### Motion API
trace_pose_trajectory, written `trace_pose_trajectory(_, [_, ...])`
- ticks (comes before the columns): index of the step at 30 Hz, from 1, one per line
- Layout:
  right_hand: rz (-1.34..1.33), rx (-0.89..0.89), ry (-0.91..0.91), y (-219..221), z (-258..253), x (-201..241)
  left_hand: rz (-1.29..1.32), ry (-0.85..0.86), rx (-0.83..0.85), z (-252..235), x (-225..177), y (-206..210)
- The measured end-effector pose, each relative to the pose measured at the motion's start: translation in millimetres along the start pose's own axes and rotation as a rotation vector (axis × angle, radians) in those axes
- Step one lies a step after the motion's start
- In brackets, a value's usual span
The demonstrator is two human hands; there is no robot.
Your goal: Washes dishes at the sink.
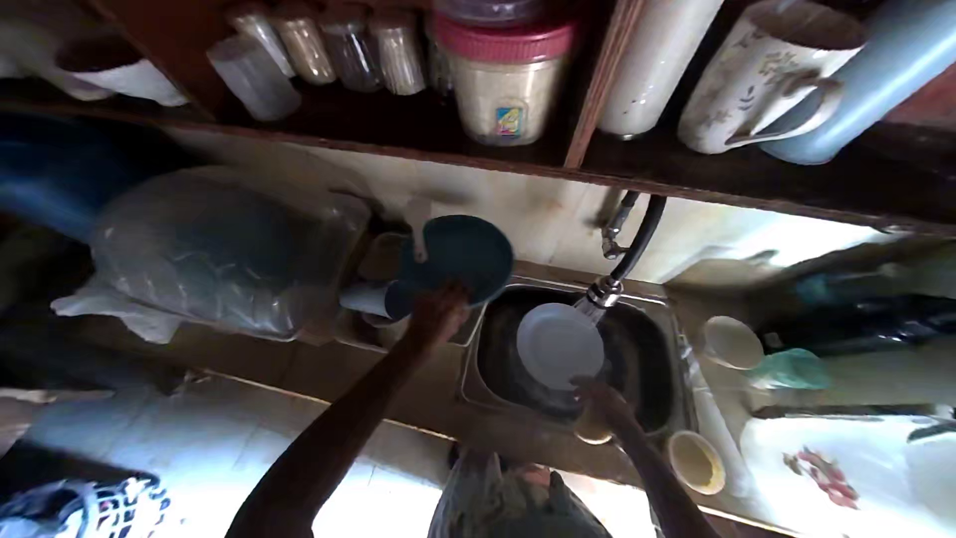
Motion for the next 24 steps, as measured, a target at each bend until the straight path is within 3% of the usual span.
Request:
trace_pose_trajectory(3, [-0.129, -0.025, -0.094, -6.5, 3.0, 31.4, 0.021, 0.274, -0.092, 25.7, -40.0, 36.8])
trace_pose_trajectory(5, [-0.322, -0.041, -0.085, -10.5, 9.1, 53.0, 0.022, 0.482, -0.275, 37.1, -58.3, 75.6])
trace_pose_trajectory(9, [-0.533, -0.089, 0.038, -28.2, 9.7, 53.8, 0.162, 0.514, -0.190, 56.7, -88.8, 113.5])
trace_pose_trajectory(12, [-0.413, -0.134, 0.078, -31.5, 12.6, 39.1, 0.202, 0.561, -0.138, 67.1, -94.5, 141.2])
trace_pose_trajectory(14, [-0.169, -0.103, 0.171, -31.9, 15.1, 30.1, 0.242, 0.561, 0.001, 68.4, -97.3, 152.3])
trace_pose_trajectory(17, [0.095, -0.057, 0.321, -32.6, 9.3, 14.0, 0.402, 0.380, 0.470, 63.1, -98.1, 136.9])
trace_pose_trajectory(18, [0.125, -0.088, 0.343, -34.9, 8.3, 10.3, 0.441, 0.319, 0.525, 59.9, -94.8, 123.6])
trace_pose_trajectory(19, [0.144, -0.147, 0.352, -39.8, 7.0, 6.3, 0.463, 0.271, 0.488, 58.3, -89.1, 109.4])
trace_pose_trajectory(22, [0.257, -0.330, 0.318, -52.9, 4.7, 0.9, 0.500, 0.142, 0.032, 59.3, -50.3, 74.4])
trace_pose_trajectory(24, [0.342, -0.399, 0.294, -51.0, -5.3, -2.2, 0.422, -0.019, -0.148, 57.0, -7.7, 48.3])
Point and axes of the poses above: each hand's wrist, its own z-axis away from the middle knuckle, its own y-axis out of the palm, x = y × z, the point moved 1 cm from there along -z, towards the middle knuckle, and after that the axes turned 8 degrees about z, right-handed, at the moved point
